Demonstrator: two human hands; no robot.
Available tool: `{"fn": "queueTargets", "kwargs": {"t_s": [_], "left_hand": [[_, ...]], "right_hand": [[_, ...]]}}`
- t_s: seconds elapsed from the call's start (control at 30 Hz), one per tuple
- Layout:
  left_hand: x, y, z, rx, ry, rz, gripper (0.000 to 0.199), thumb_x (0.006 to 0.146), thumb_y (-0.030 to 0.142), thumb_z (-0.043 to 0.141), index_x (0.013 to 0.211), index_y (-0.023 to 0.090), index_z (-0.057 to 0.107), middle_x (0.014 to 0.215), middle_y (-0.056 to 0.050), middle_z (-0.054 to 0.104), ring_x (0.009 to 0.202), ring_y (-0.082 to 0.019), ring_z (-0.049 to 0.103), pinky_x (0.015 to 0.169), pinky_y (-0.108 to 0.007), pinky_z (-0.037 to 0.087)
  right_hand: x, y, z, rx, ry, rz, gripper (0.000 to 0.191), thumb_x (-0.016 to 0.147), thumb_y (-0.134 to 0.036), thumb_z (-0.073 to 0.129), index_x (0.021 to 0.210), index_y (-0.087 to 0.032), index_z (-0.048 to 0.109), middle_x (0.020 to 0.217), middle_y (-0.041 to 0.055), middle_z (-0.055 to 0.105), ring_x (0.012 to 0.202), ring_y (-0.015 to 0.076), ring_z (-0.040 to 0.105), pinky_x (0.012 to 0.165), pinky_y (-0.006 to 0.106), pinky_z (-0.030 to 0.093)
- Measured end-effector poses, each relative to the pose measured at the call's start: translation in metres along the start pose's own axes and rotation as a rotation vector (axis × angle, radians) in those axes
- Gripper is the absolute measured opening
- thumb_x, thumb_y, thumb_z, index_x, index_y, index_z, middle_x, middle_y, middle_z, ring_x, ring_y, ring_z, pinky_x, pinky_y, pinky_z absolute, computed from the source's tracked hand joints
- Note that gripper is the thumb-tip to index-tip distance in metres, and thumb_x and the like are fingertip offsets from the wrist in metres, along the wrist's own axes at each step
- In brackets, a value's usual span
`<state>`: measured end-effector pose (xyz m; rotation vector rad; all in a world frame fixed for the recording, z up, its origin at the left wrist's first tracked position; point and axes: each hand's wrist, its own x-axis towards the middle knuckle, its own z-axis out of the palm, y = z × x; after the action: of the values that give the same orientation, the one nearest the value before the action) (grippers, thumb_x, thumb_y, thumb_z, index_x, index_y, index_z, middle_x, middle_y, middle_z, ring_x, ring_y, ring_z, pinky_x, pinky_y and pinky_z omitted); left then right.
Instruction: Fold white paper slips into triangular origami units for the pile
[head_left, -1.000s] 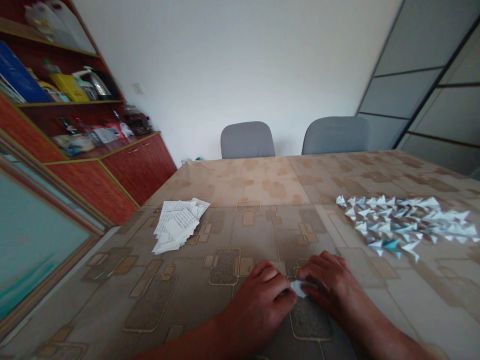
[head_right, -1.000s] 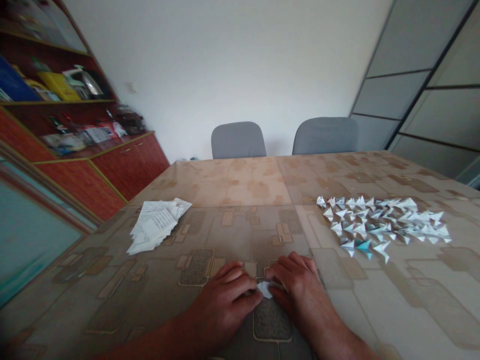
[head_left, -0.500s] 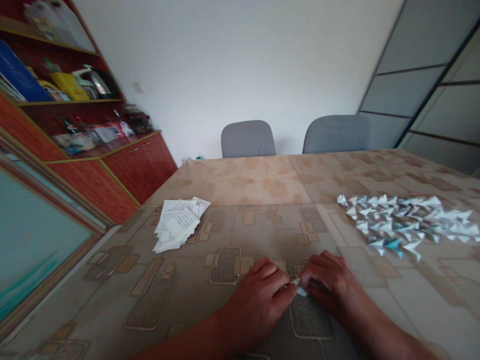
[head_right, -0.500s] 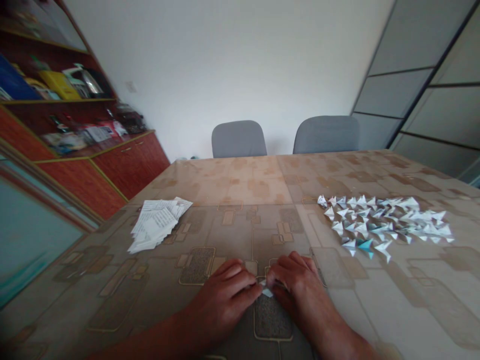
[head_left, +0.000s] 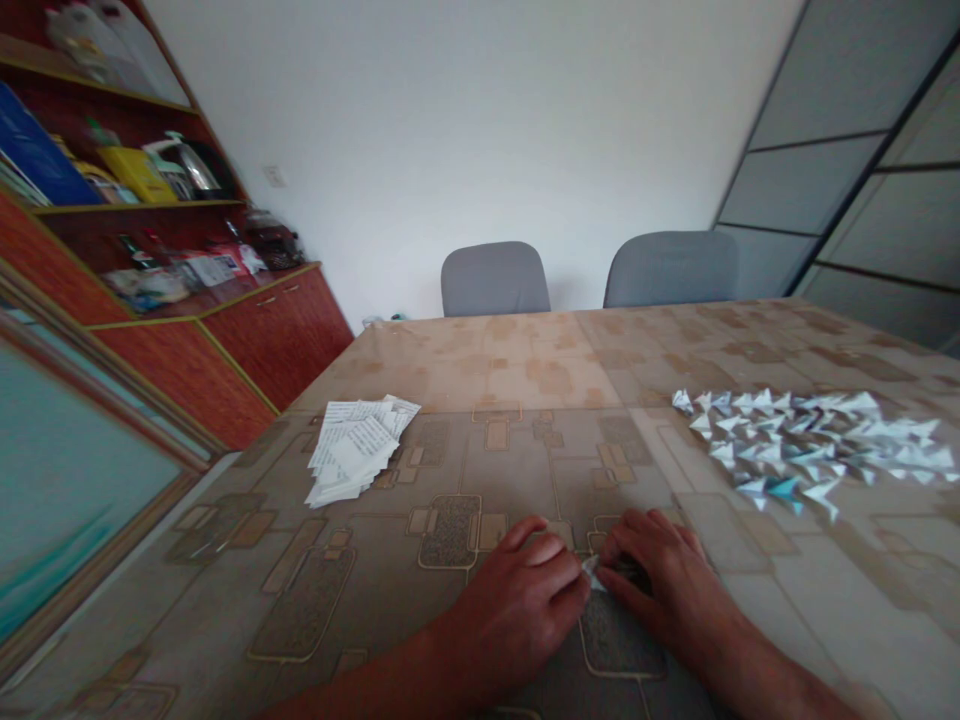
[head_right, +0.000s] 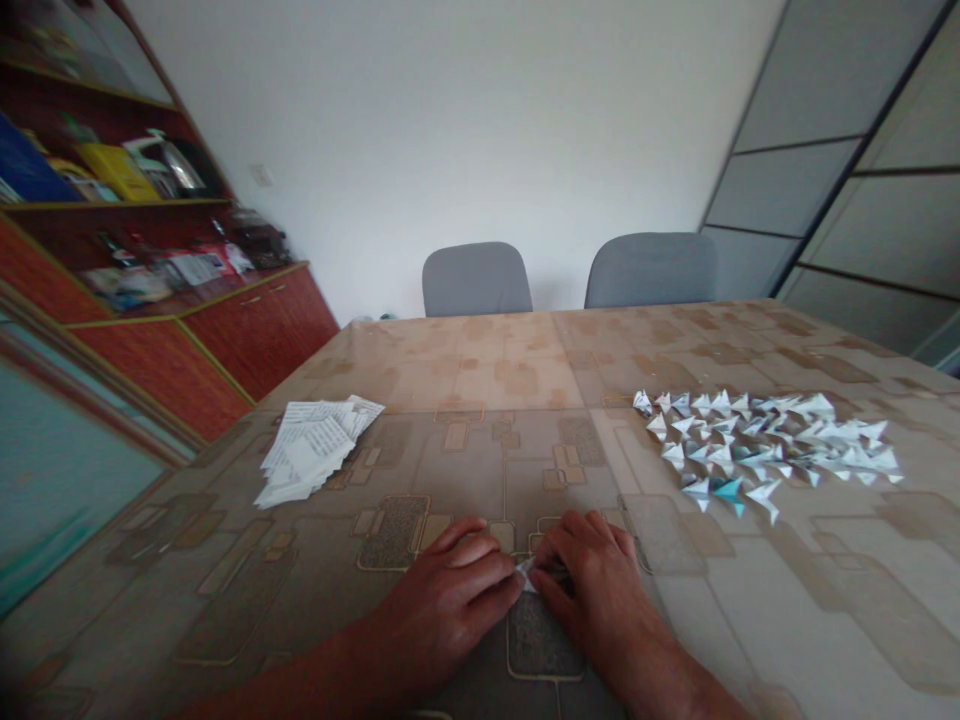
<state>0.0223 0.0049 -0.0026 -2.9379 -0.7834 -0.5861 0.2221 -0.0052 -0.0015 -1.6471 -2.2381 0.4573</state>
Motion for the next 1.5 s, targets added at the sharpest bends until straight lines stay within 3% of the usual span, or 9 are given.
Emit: {"fn": "queueTargets", "kwargs": {"t_s": [0.33,0.63,0.83,1.03,1.17,1.3,1.5], "left_hand": [[0.0,-0.004,-0.002,-0.035,-0.006,0.023,0.018,0.099,0.021,0.045,0.098,0.017,0.063,0.091,-0.002,0.066,0.091,-0.015,0.056,0.103,-0.039,0.037],[0.0,-0.004,-0.002,0.023,-0.025,0.071,0.017,0.099,0.022,0.045,0.101,0.019,0.062,0.097,-0.003,0.066,0.092,-0.016,0.056,0.103,-0.039,0.037],[0.002,-0.001,-0.002,-0.051,-0.059,0.006,0.022,0.1,0.022,0.043,0.115,0.018,0.058,0.093,-0.003,0.066,0.093,-0.016,0.056,0.106,-0.04,0.033],[0.001,-0.001,0.001,-0.067,-0.05,0.012,0.019,0.099,0.024,0.045,0.112,0.019,0.059,0.095,-0.002,0.066,0.095,-0.016,0.056,0.108,-0.042,0.03],[0.002,0.0,-0.001,-0.042,-0.08,0.03,0.018,0.099,0.024,0.046,0.109,0.017,0.059,0.095,-0.002,0.066,0.096,-0.017,0.056,0.11,-0.044,0.027],[0.002,0.0,-0.003,-0.039,-0.083,0.027,0.02,0.1,0.024,0.044,0.114,0.018,0.057,0.098,-0.002,0.066,0.098,-0.018,0.056,0.111,-0.046,0.027],[-0.001,0.0,0.001,-0.012,-0.046,0.034,0.02,0.1,0.025,0.044,0.112,0.02,0.059,0.098,-0.003,0.067,0.096,-0.018,0.057,0.108,-0.047,0.03]], "right_hand": [[0.004,0.015,-0.009,-0.043,-0.073,0.089,0.005,0.076,-0.016,0.066,0.074,-0.021,0.065,0.079,0.0031,0.065,0.081,0.0242,0.057,0.071,0.035,0.037],[0.007,0.037,-0.014,0.094,0.024,0.07,0.014,0.078,-0.021,0.055,0.071,-0.021,0.066,0.068,0.0017,0.066,0.068,0.0194,0.058,0.065,0.03,0.041],[0.001,0.024,-0.016,0.031,0.028,-0.038,0.016,0.067,-0.009,0.063,0.071,-0.024,0.068,0.073,-0.0003,0.067,0.075,0.0202,0.059,0.07,0.031,0.04],[0.001,0.02,-0.016,-0.034,0.034,-0.079,0.023,0.065,-0.001,0.066,0.067,-0.024,0.067,0.072,-0.0009,0.067,0.075,0.0203,0.058,0.071,0.032,0.037],[0.003,0.02,-0.015,0.092,0.02,-0.02,0.015,0.076,-0.008,0.061,0.075,-0.022,0.067,0.072,0.0005,0.067,0.073,0.0196,0.059,0.068,0.031,0.04],[0.004,0.017,-0.007,0.043,0.033,0.085,0.003,0.077,-0.019,0.063,0.076,-0.021,0.065,0.075,0.0029,0.066,0.076,0.0238,0.059,0.068,0.035,0.04],[0.002,0.022,-0.005,0.04,-0.019,0.084,0.011,0.074,-0.013,0.059,0.078,-0.022,0.063,0.079,0.0023,0.066,0.08,0.0233,0.059,0.072,0.036,0.04]]}}
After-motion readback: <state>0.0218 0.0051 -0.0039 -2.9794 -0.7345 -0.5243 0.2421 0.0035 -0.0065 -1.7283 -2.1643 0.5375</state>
